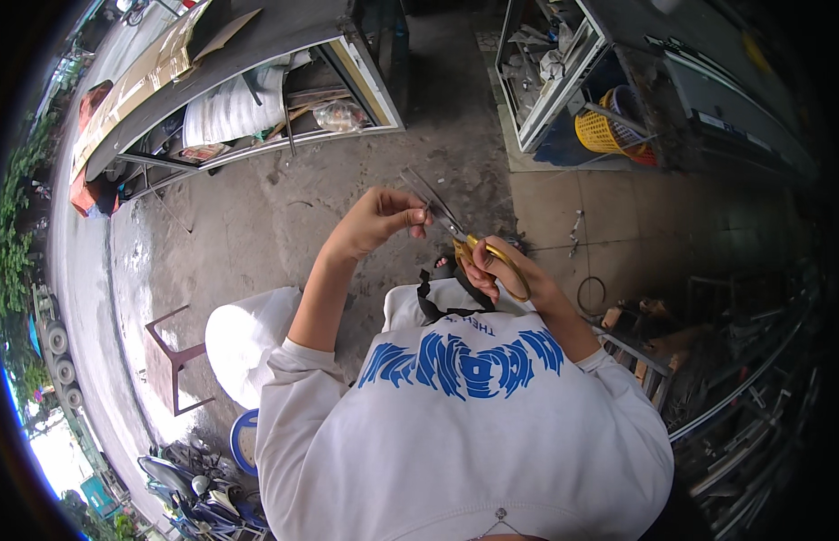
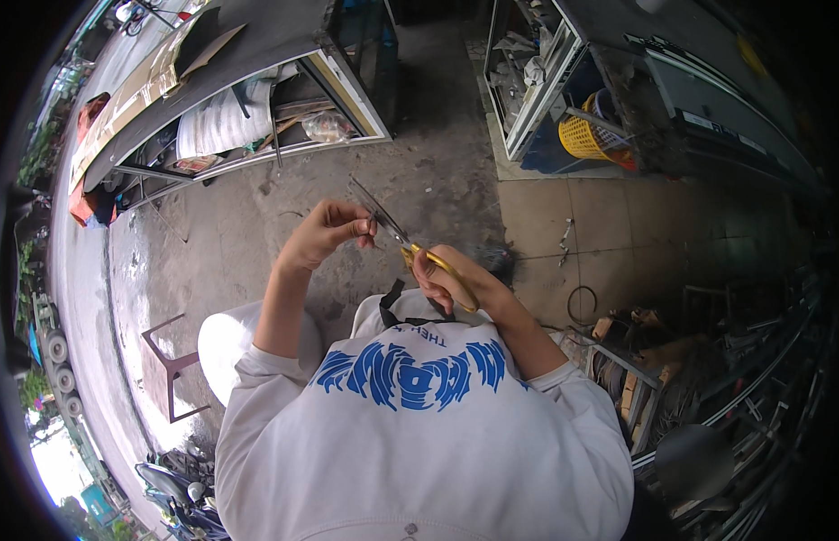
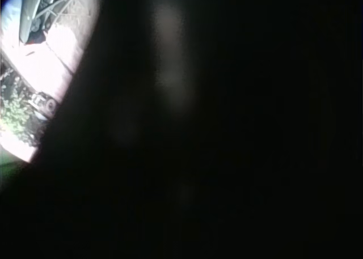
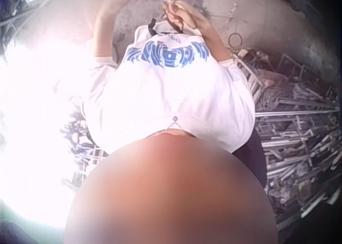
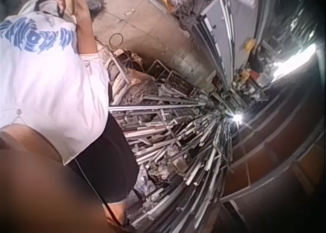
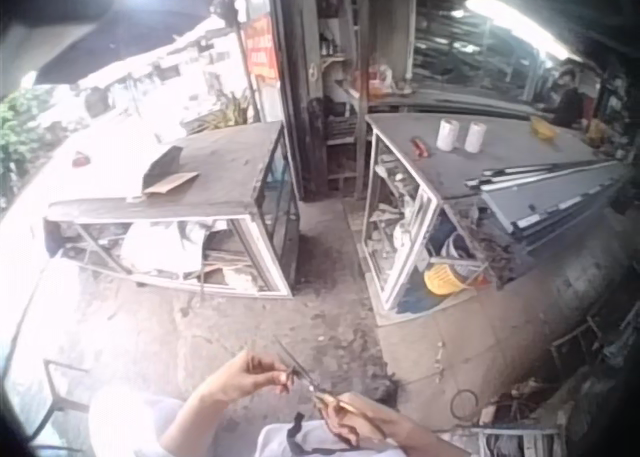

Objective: The person assembles a window frame by inserting small metal clips into a rubber gasket and cutting excess gasket with scissors. They repeatedly pick up clips, fit them into the gasket, and trim the gasket to length while working at a cluttered workbench.

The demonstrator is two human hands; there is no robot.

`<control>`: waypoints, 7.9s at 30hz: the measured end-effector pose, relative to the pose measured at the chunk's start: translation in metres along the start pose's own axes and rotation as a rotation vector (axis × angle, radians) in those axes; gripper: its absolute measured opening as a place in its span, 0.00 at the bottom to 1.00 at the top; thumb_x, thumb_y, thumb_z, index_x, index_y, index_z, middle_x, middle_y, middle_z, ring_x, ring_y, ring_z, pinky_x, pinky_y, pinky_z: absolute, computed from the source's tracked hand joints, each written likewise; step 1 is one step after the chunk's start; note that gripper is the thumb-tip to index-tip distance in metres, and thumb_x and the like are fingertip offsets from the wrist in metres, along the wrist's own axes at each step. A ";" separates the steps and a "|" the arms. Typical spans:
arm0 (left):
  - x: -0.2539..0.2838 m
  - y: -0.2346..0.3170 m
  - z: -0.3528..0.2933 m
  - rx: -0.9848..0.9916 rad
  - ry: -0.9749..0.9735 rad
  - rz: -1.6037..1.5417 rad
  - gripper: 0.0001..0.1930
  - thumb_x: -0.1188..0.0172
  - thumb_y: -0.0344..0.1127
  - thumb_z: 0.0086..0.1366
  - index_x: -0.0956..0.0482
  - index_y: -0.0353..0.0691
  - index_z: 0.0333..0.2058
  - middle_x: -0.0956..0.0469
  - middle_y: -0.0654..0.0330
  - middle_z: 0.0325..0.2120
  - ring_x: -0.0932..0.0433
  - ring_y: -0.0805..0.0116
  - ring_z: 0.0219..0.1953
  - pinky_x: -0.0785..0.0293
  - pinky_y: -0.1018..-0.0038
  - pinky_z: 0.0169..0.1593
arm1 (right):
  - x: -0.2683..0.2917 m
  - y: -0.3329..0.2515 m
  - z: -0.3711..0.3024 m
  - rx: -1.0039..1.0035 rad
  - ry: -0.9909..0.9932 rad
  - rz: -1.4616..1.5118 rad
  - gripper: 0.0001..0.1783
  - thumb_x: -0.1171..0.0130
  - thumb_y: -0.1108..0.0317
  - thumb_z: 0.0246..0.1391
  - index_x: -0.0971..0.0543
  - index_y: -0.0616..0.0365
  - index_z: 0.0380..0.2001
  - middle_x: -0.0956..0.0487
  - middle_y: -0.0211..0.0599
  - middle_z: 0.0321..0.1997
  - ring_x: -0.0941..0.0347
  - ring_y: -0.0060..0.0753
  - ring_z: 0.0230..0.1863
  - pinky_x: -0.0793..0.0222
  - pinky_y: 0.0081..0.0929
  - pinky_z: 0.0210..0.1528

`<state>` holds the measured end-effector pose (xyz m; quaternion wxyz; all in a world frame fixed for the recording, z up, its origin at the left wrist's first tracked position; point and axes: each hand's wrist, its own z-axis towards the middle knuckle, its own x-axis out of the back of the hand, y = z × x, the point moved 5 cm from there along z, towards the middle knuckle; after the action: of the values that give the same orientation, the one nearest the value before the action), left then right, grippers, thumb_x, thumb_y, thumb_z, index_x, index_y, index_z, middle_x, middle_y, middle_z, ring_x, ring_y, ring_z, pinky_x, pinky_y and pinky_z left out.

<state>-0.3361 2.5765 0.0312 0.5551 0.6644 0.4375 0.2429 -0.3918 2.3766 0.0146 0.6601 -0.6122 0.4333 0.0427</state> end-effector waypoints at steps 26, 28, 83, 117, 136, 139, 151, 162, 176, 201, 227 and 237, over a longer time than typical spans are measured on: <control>0.001 -0.020 -0.007 0.101 -0.051 -0.052 0.09 0.33 0.34 0.61 0.17 0.32 0.31 0.19 0.62 0.25 0.22 0.75 0.29 0.26 0.77 0.38 | -0.010 0.025 0.007 -0.179 0.150 -0.090 0.39 0.62 0.21 0.50 0.39 0.50 0.21 0.41 0.20 0.16 0.43 0.13 0.16 0.42 0.14 0.15; 0.002 -0.025 -0.009 0.117 -0.049 -0.040 0.09 0.33 0.34 0.61 0.17 0.32 0.31 0.19 0.62 0.25 0.22 0.75 0.29 0.26 0.77 0.38 | -0.008 0.028 0.005 -0.244 0.142 -0.087 0.39 0.61 0.21 0.49 0.39 0.50 0.21 0.41 0.20 0.15 0.42 0.13 0.14 0.41 0.14 0.14; 0.158 0.021 0.002 -0.295 0.677 1.124 0.20 0.48 0.38 0.72 0.28 0.27 0.56 0.28 0.49 0.57 0.28 0.57 0.55 0.30 0.67 0.58 | -0.273 0.086 -0.520 0.508 2.748 -0.892 0.07 0.36 0.70 0.55 0.22 0.64 0.32 0.20 0.40 0.25 0.26 0.26 0.22 0.30 0.21 0.25; 0.086 -0.022 0.079 -0.730 -0.282 0.669 0.13 0.41 0.40 0.68 0.16 0.39 0.43 0.17 0.59 0.40 0.19 0.71 0.41 0.25 0.72 0.46 | -0.645 0.507 -0.098 -0.457 3.561 0.217 0.24 0.40 0.48 0.59 0.16 0.63 0.30 0.18 0.34 0.19 0.36 0.16 0.09 0.45 0.19 0.11; -0.029 0.118 -0.017 -0.939 -0.451 0.275 0.06 0.34 0.35 0.60 0.18 0.40 0.33 0.30 0.53 0.44 0.29 0.57 0.50 0.31 0.68 0.52 | -0.394 0.273 -0.090 0.708 2.557 -0.155 0.37 0.41 0.35 0.53 0.23 0.62 0.46 0.32 0.23 0.21 0.43 0.13 0.14 0.54 0.12 0.13; 0.113 0.121 0.096 -0.822 -0.245 0.262 0.08 0.38 0.33 0.64 0.20 0.34 0.34 0.31 0.56 0.46 0.28 0.67 0.48 0.32 0.76 0.49 | -0.400 0.278 -0.099 0.824 2.649 -0.144 0.29 0.45 0.43 0.61 0.25 0.62 0.47 0.32 0.22 0.23 0.46 0.09 0.15 0.55 0.11 0.13; 0.178 0.034 0.303 -0.663 -0.367 0.535 0.10 0.34 0.38 0.59 0.19 0.36 0.31 0.25 0.53 0.36 0.27 0.60 0.37 0.30 0.69 0.42 | -0.221 0.387 -0.115 -0.395 2.906 -0.164 0.20 0.39 0.51 0.57 0.21 0.59 0.38 0.21 0.33 0.21 0.27 0.20 0.18 0.37 0.21 0.14; -0.028 0.080 0.364 -0.530 -1.165 0.457 0.08 0.37 0.36 0.62 0.20 0.36 0.32 0.27 0.57 0.42 0.25 0.60 0.45 0.28 0.68 0.47 | 0.040 -0.043 -0.069 0.257 2.758 -0.428 0.12 0.35 0.66 0.52 0.20 0.64 0.24 0.27 0.30 0.14 0.39 0.13 0.19 0.43 0.22 0.20; -0.077 0.237 0.556 -0.586 -1.457 0.367 0.05 0.32 0.29 0.54 0.17 0.42 0.32 0.34 0.61 0.37 0.33 0.66 0.39 0.34 0.72 0.41 | 0.348 -0.422 0.000 0.652 2.522 -0.978 0.13 0.35 0.70 0.51 0.22 0.68 0.37 0.20 0.49 0.38 0.22 0.51 0.38 0.27 0.34 0.43; -0.330 0.196 0.625 -0.776 -1.349 0.703 0.12 0.38 0.37 0.64 0.20 0.34 0.40 0.25 0.54 0.41 0.25 0.66 0.39 0.29 0.73 0.41 | 0.249 -0.299 -0.052 1.401 2.680 0.294 0.05 0.36 0.73 0.56 0.15 0.64 0.31 0.20 0.30 0.24 0.31 0.13 0.23 0.41 0.12 0.24; -0.301 0.162 0.526 0.641 -1.331 0.039 0.19 0.44 0.41 0.69 0.24 0.33 0.51 0.20 0.60 0.42 0.19 0.72 0.43 0.22 0.77 0.51 | 0.210 -0.284 -0.117 1.187 2.761 -0.267 0.05 0.36 0.78 0.52 0.17 0.67 0.33 0.17 0.46 0.40 0.19 0.33 0.41 0.24 0.24 0.43; -0.293 0.156 0.530 0.541 -1.284 0.069 0.16 0.42 0.41 0.68 0.21 0.39 0.49 0.20 0.64 0.44 0.20 0.75 0.41 0.22 0.79 0.46 | 0.203 -0.297 -0.109 0.961 2.851 -0.464 0.05 0.36 0.79 0.50 0.16 0.66 0.32 0.18 0.43 0.41 0.19 0.35 0.40 0.26 0.25 0.45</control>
<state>-0.0056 2.0485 0.0865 0.5110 0.8049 0.0465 -0.2981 -0.1483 2.1151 0.1308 -0.1737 0.0724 0.5588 -0.8077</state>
